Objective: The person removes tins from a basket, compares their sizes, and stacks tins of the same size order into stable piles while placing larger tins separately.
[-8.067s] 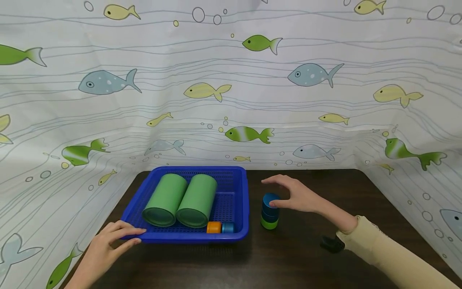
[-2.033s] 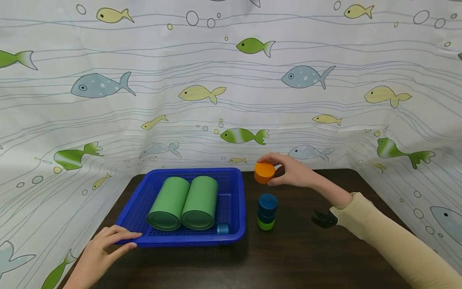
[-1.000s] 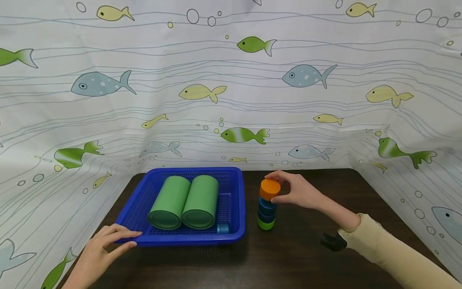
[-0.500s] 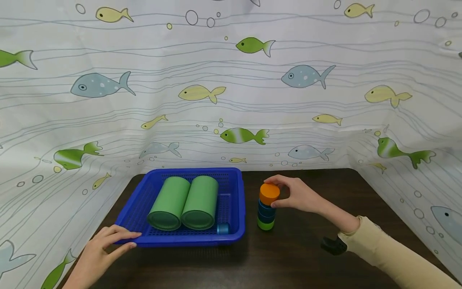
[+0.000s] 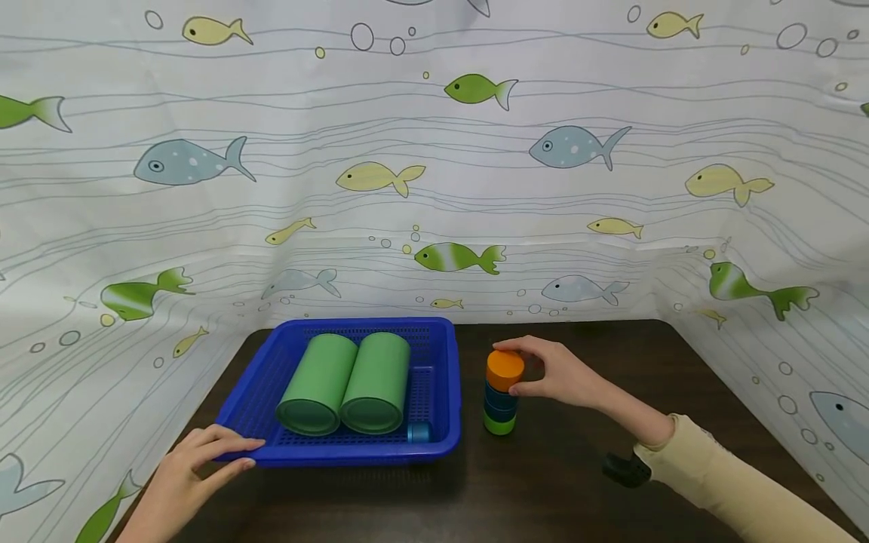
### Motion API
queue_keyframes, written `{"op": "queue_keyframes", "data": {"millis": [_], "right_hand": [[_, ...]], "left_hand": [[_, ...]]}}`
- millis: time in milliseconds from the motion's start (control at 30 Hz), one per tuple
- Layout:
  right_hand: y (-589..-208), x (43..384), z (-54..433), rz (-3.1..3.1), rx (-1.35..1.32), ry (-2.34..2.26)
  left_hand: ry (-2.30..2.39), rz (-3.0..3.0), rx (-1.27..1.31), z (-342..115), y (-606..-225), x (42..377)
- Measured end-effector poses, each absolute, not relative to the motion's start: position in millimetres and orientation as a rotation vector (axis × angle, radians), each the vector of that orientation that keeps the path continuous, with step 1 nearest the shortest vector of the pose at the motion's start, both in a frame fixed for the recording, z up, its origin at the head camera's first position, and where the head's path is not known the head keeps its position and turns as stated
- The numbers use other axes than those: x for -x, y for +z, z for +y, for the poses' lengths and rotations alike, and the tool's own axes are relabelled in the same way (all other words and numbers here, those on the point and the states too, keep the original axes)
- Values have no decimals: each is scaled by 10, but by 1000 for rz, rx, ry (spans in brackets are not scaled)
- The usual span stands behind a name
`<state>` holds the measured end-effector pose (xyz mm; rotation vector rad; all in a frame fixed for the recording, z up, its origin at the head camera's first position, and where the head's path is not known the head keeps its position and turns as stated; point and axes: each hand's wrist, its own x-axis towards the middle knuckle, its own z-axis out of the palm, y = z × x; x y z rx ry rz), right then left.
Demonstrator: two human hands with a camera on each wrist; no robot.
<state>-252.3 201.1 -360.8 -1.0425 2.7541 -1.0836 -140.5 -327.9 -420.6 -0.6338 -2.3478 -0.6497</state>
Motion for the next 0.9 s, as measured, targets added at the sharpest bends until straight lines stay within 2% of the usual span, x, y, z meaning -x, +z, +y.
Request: {"op": "queue_keyframes", "data": {"millis": [900], "right_hand": [[-3634,2549,2041,2766,1059,-1058]], "left_hand": [[-692,-2334,634,-3264,-4209,1410]]}}
